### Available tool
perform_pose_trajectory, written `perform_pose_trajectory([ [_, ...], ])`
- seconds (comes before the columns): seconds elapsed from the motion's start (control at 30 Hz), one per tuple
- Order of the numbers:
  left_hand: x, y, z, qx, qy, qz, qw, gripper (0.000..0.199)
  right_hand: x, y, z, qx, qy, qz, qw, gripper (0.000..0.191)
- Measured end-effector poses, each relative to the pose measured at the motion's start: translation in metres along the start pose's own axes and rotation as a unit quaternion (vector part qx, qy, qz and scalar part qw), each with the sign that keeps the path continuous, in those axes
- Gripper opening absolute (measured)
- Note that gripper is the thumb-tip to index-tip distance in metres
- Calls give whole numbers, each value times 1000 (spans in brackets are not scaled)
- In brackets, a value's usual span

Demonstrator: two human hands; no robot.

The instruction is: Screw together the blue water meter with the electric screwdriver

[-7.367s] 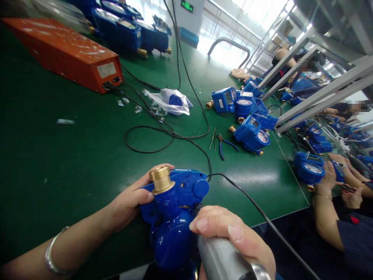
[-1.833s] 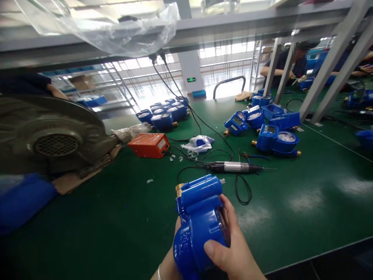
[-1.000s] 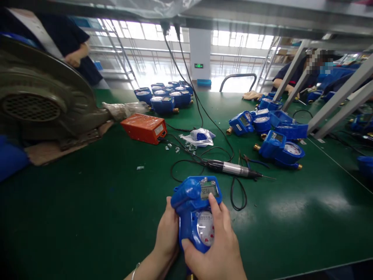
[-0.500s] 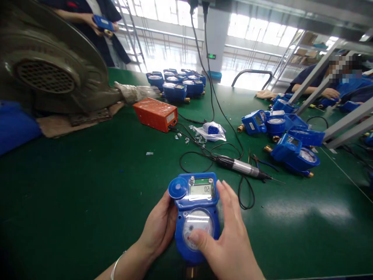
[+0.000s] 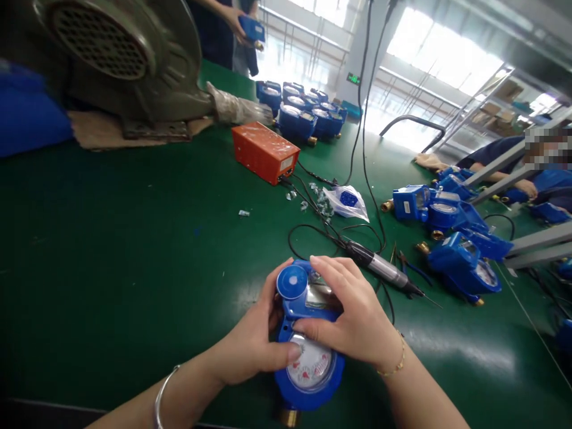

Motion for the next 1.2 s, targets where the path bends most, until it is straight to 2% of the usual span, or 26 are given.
perform_pose_trajectory([
  [0.1, 0, 1, 3, 35, -2, 41, 999, 99, -2, 0, 2, -1, 2, -15, 1000, 78],
  [0.2, 0, 0, 3, 66, 9, 56, 996, 98, -2, -2, 4, -35, 2, 10, 999, 77],
  [0.37, 3, -2, 3, 206, 54, 93, 973, 94, 3, -5, 6, -52, 3, 52, 997, 74],
  [0.57, 8, 0, 2, 237, 48, 69, 968, 84, 11, -15, 12, -106, -34, 22, 994, 71],
  [0.7, 12, 3, 0, 221, 27, 37, 974, 83, 18, -23, 13, -44, -28, -24, 998, 74],
  [0.77, 12, 5, 0, 209, 12, 33, 977, 86, 16, -25, 6, 21, 15, -59, 998, 75],
  [0.83, 12, 6, 0, 198, 0, 26, 980, 90, 8, -28, -7, 121, 84, -116, 982, 76],
  [0.9, 11, 6, 1, 193, -12, 18, 981, 94, -8, -32, -26, 220, 151, -193, 944, 75],
  [0.97, 11, 6, 1, 191, -23, 16, 981, 98, -31, -35, -46, 255, 209, -258, 908, 74],
  [1.03, 11, 6, 1, 204, -37, 23, 978, 100, -62, -36, -66, 194, 289, -284, 893, 74],
  [1.1, 11, 7, 1, 222, -47, 39, 973, 100, -98, -34, -83, 76, 384, -271, 879, 74],
  [1.2, 11, 10, 1, 220, -46, 72, 972, 100, -150, -27, -100, -87, 487, -242, 835, 72],
])
Point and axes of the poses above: each hand's wrist, its own x-axis towards the middle knuckle, its own y-axis out of the palm, z = x × y, the point moved 4 cm from there along x, towards the middle knuckle, and after that the axes turned 2 degrees about -z, right-handed, at the moved point
